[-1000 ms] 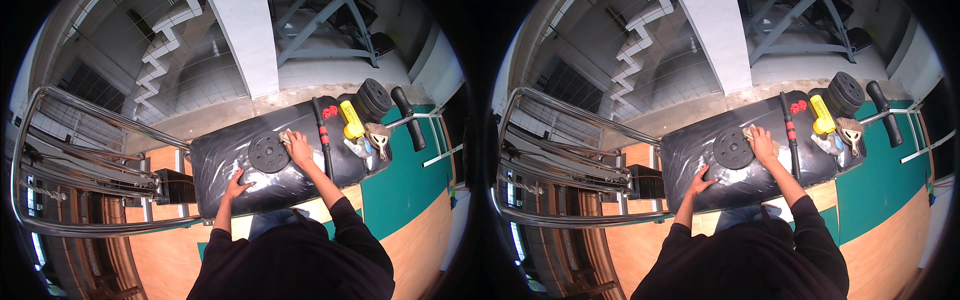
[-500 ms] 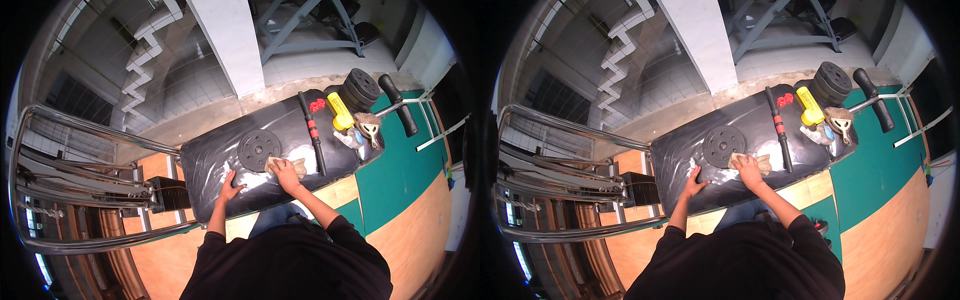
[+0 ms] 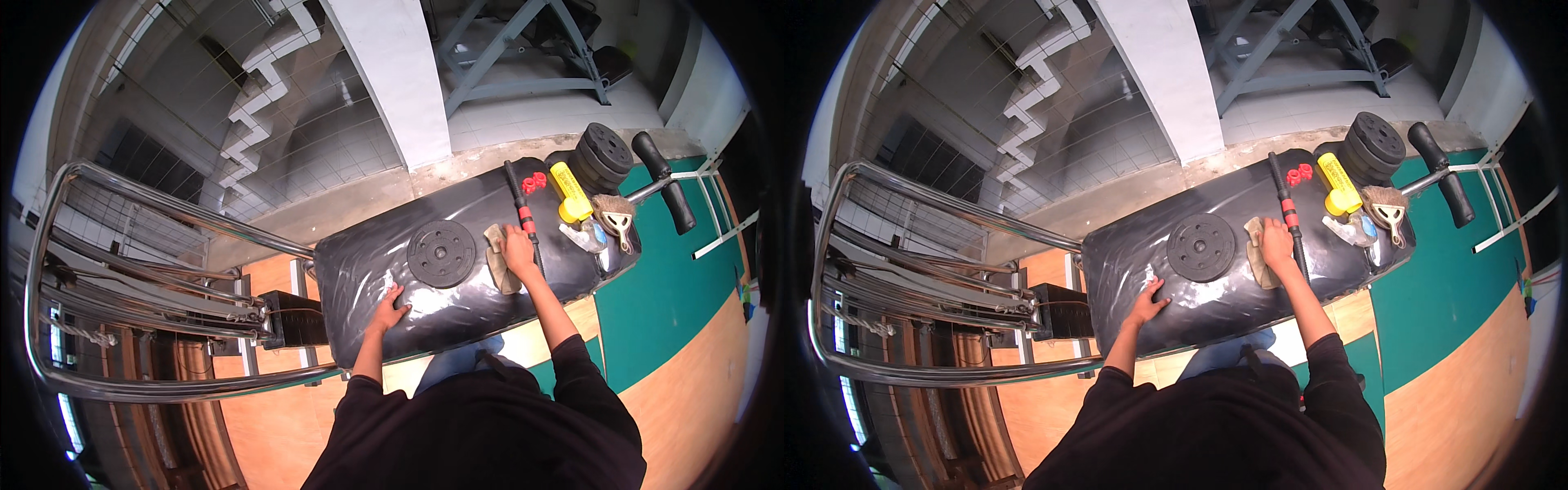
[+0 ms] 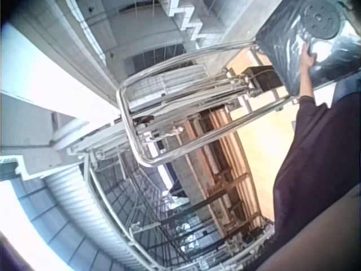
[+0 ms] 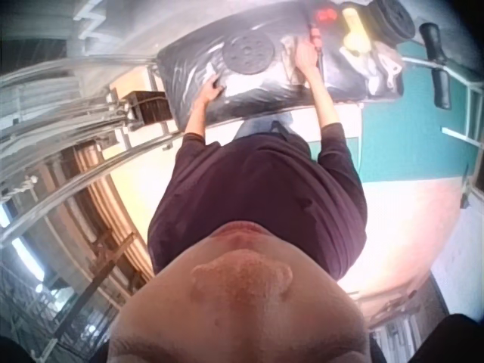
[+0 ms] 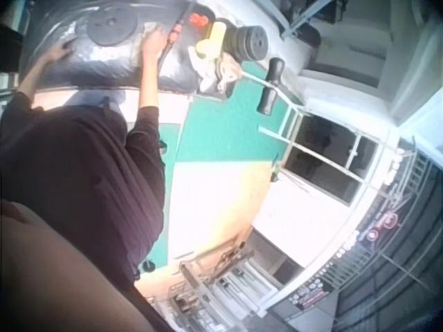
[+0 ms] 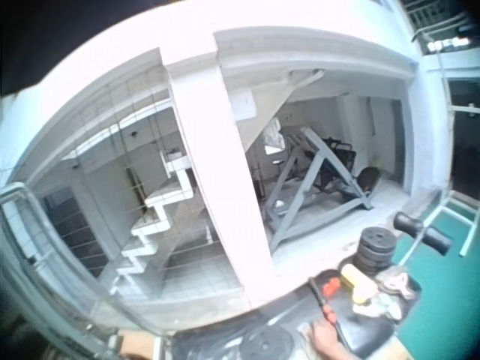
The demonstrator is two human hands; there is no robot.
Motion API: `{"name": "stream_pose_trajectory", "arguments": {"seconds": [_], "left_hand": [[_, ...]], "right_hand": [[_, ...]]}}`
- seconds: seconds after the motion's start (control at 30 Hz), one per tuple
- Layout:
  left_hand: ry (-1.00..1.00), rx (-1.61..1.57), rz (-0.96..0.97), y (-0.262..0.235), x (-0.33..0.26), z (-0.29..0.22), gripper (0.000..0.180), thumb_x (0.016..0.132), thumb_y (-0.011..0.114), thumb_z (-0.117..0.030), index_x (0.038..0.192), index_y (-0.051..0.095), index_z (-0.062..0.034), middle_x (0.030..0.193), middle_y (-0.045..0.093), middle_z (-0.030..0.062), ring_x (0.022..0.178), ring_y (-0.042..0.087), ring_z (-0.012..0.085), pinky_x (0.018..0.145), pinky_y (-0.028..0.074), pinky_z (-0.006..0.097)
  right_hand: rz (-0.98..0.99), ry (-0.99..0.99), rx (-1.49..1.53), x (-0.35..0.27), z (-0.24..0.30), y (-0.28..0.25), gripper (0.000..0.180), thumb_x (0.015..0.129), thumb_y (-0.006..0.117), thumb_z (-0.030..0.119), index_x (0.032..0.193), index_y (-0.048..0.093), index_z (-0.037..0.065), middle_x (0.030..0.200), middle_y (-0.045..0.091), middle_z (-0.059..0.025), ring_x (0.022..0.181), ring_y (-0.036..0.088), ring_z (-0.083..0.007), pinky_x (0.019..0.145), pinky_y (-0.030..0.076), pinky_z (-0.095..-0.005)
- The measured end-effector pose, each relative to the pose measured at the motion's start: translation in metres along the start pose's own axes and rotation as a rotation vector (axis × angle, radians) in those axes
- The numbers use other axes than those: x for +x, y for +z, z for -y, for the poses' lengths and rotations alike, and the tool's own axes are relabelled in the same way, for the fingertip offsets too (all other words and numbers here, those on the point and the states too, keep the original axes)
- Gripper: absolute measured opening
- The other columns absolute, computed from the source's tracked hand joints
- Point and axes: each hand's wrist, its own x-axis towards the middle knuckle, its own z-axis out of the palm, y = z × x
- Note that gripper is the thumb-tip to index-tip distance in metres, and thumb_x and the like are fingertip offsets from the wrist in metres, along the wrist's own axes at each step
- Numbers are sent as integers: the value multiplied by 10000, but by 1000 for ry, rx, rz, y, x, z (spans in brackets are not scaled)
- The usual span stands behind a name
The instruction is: The person wipes a weight plate with a cloth, then assembles a dumbbell by sliding weight plates onto a bar and securing them with collars. The person handles the bar, plates, and collars by hand on a padded bench.
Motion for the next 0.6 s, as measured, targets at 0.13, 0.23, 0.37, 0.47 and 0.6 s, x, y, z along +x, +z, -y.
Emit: {"name": "stream_pose_trajectory", "arguments": {"seconds": [0.13, 0.23, 0.37, 0.47, 0.6], "left_hand": [[8, 186, -58, 12, -12, -12, 862, 735, 731, -427, 1415, 331, -80, 1529, 131, 129, 1420, 68, 283, 1133, 118, 457], [-32, 151, -73, 13, -13, -19, 850, 777, 647, -525, 1415, 326, -65, 1528, 134, 133, 1417, 88, 293, 1131, 115, 463], [-88, 108, -78, 9, -11, -26, 781, 815, 597, -522, 1402, 354, -69, 1519, 169, 139, 1411, 117, 304, 1124, 144, 473], [-153, 212, -116, 10, -21, -55, 705, 801, 655, -434, 1358, 426, -69, 1499, 201, 189, 1399, 147, 340, 1110, 201, 470], [-155, 6, -258, 36, -23, -76, 641, 786, 699, -369, 1287, 498, -24, 1407, 298, 303, 1337, 275, 394, 1077, 282, 421]], "right_hand": [[-18, -60, 77, 18, 23, -13, 398, 790, 666, 216, 1144, 566, 67, 1124, 547, -152, 1026, 533, -334, 868, 451, -421], [145, -131, 186, 32, 37, -9, 399, 796, 666, 227, 1142, 567, 55, 1138, 537, -169, 1060, 518, -355, 902, 436, -417], [337, -135, 183, 48, 61, 9, 461, 799, 669, 273, 1176, 536, 42, 1145, 532, -191, 1107, 501, -372, 945, 416, -423], [473, -112, 117, 61, 70, 33, 611, 800, 671, 346, 1255, 440, 11, 1166, 522, -220, 1118, 500, -375, 962, 408, -425], [560, -70, 103, 71, 78, 52, 762, 808, 643, 414, 1340, 337, -37, 1232, 505, -264, 1125, 500, -395, 958, 411, -429]]}}
